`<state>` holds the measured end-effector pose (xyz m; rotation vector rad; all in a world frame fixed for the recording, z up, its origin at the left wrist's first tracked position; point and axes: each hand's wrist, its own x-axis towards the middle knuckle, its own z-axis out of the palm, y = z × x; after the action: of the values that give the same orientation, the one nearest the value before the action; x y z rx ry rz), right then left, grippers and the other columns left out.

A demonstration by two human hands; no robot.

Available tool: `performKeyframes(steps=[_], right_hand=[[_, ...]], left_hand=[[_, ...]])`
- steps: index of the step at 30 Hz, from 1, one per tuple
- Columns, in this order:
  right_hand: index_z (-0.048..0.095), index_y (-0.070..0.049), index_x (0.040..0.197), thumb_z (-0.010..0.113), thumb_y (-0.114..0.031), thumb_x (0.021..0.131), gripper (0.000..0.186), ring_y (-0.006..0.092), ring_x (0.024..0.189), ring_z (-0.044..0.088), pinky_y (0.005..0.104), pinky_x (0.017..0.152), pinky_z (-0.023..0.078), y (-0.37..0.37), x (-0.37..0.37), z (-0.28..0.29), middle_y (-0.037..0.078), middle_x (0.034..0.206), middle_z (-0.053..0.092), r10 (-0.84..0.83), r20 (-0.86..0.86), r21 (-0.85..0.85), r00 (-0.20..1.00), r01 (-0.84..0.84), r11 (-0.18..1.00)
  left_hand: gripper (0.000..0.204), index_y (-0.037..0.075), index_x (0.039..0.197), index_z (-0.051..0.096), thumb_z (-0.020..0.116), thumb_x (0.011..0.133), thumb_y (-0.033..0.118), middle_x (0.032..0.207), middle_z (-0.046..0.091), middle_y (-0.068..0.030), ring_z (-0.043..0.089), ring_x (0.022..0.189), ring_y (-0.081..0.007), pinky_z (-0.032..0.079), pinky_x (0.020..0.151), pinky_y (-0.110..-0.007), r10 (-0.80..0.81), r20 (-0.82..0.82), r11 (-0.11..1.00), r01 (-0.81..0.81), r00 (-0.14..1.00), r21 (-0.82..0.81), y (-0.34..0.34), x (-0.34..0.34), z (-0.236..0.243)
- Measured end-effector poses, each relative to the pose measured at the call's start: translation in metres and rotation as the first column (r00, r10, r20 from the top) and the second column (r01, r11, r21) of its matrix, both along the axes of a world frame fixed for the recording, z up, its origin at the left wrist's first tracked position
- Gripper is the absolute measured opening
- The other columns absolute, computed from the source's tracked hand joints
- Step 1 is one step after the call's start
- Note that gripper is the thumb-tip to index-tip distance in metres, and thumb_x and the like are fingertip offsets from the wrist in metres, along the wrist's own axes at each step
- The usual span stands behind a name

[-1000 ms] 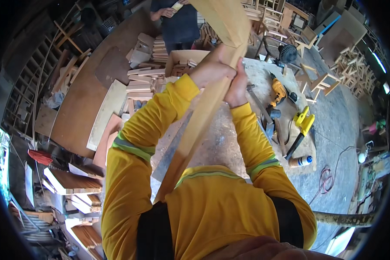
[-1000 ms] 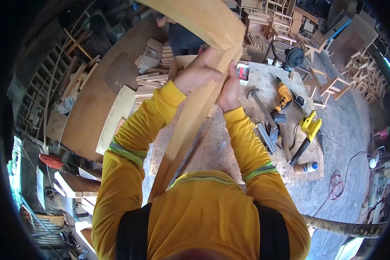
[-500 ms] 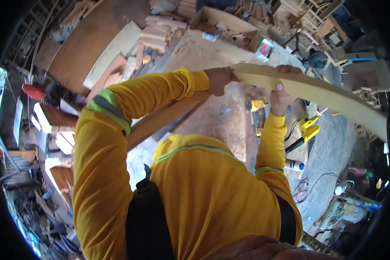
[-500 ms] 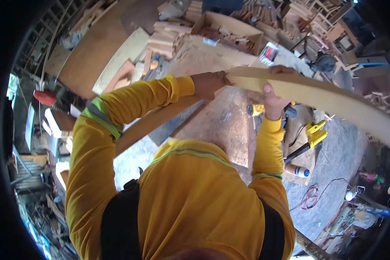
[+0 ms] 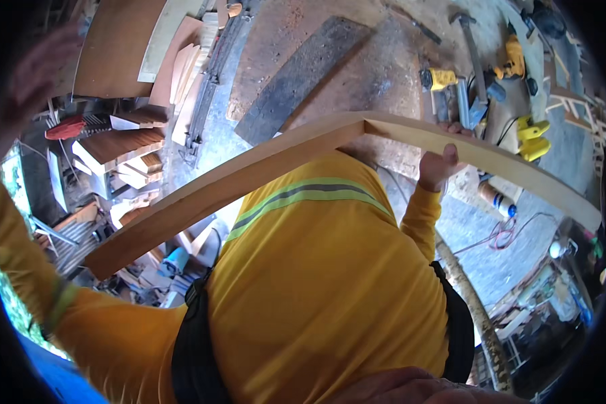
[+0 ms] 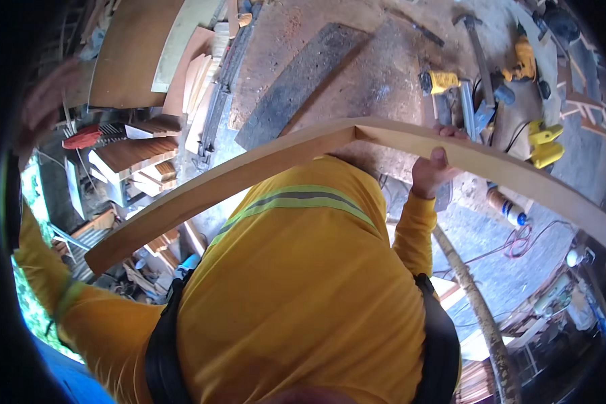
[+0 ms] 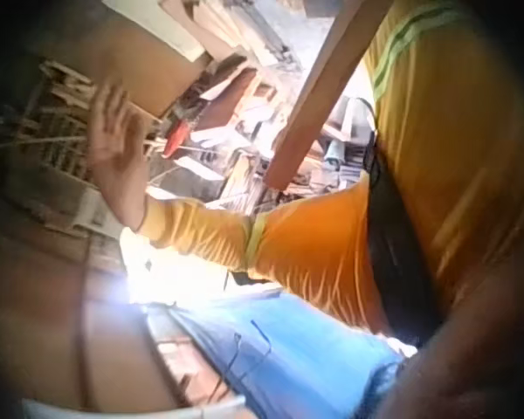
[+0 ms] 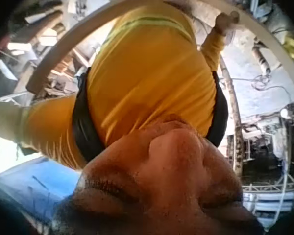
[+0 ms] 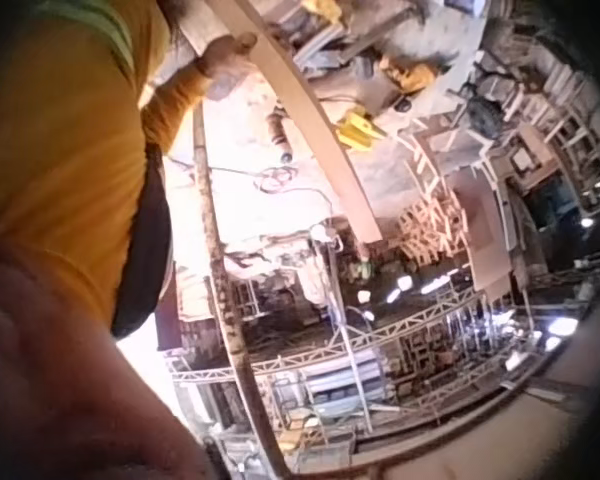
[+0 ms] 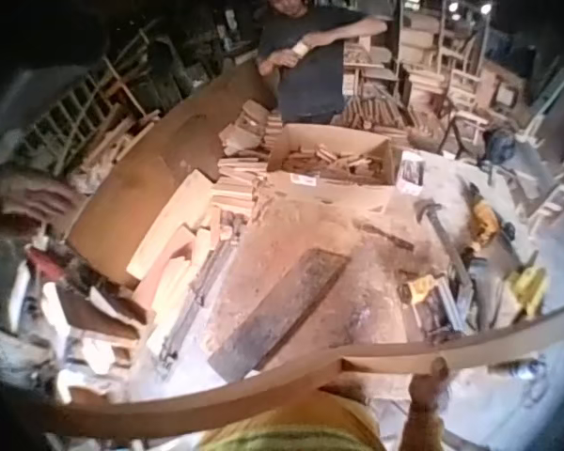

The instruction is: Joining and securing wooden pieces together using glue and a pneumatic nail gun to assemble a frame.

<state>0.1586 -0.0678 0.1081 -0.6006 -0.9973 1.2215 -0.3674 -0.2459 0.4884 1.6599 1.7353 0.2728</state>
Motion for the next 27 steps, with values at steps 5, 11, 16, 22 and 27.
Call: performKeyframes(steps=[5, 11, 16, 22, 27], right_hand=[[0.052, -0.007, 0.119, 0.075, -0.028, 0.079, 0.05, 0.023, 0.102, 0.051, 0.0416, 0.097, 0.043, 0.025, 0.013, -0.02, 0.008, 0.107, 0.052, 0.117, -0.043, -0.004, 0.992, -0.118, 0.993], [0.05, -0.005, 0.123, 0.073, -0.029, 0.08, 0.054, 0.0235, 0.103, 0.049, 0.0422, 0.099, 0.042, 0.033, 0.015, -0.015, 0.009, 0.108, 0.052, 0.149, -0.006, 0.001, 0.989, -0.149, 0.989], [0.049, -0.004, 0.125, 0.072, -0.029, 0.08, 0.057, 0.0256, 0.108, 0.05, 0.0427, 0.103, 0.039, 0.041, 0.0, -0.013, 0.011, 0.11, 0.053, 0.24, 0.051, 0.015, 0.969, -0.241, 0.97], [0.049, -0.002, 0.128, 0.072, -0.035, 0.083, 0.06, 0.031, 0.119, 0.052, 0.0473, 0.109, 0.038, 0.048, 0.009, 0.018, 0.015, 0.116, 0.056, 0.278, 0.273, 0.013, 0.921, -0.293, 0.956], [0.05, -0.001, 0.129, 0.077, -0.026, 0.086, 0.057, 0.0302, 0.108, 0.06, 0.0439, 0.104, 0.046, 0.055, 0.0, 0.105, 0.014, 0.114, 0.06, -0.214, 0.264, 0.123, 0.941, 0.187, 0.975]], left_hand=[[0.064, -0.002, 0.147, 0.041, 0.065, 0.097, 0.03, 0.142, 0.055, -0.0162, 0.057, 0.129, -0.0276, 0.044, 0.111, -0.042, 0.28, 0.453, 0.95, -0.174, 0.846, -0.261, -0.058, -0.024, -0.182], [0.049, -0.007, 0.132, 0.058, 0.06, 0.091, 0.02, 0.13, 0.064, -0.0211, 0.059, 0.124, -0.0344, 0.042, 0.111, -0.045, -0.233, 0.799, 0.963, 0.016, 0.554, 0.27, 0.057, 0.126, -0.321], [0.022, -0.001, 0.105, 0.063, 0.053, 0.094, 0.015, 0.109, 0.069, -0.0228, 0.065, 0.109, -0.0373, 0.045, 0.103, -0.051, -0.557, 0.825, 0.828, -0.011, 0.098, 0.561, 0.101, 0.258, -0.381], [0.021, 0.011, 0.09, 0.043, 0.05, 0.103, 0.026, 0.083, 0.065, -0.0146, 0.063, 0.074, -0.0335, 0.042, 0.095, -0.056, -0.707, 0.707, 0.706, 0.041, -0.028, 0.707, 0.095, 0.261, -0.403], [0.02, 0.011, 0.087, 0.041, 0.049, 0.102, 0.021, 0.073, 0.058, -0.0099, 0.052, 0.063, -0.0301, 0.041, 0.084, -0.052, -0.747, 0.661, 0.664, 0.146, 0.076, 0.734, 0.103, 0.262, -0.389]])
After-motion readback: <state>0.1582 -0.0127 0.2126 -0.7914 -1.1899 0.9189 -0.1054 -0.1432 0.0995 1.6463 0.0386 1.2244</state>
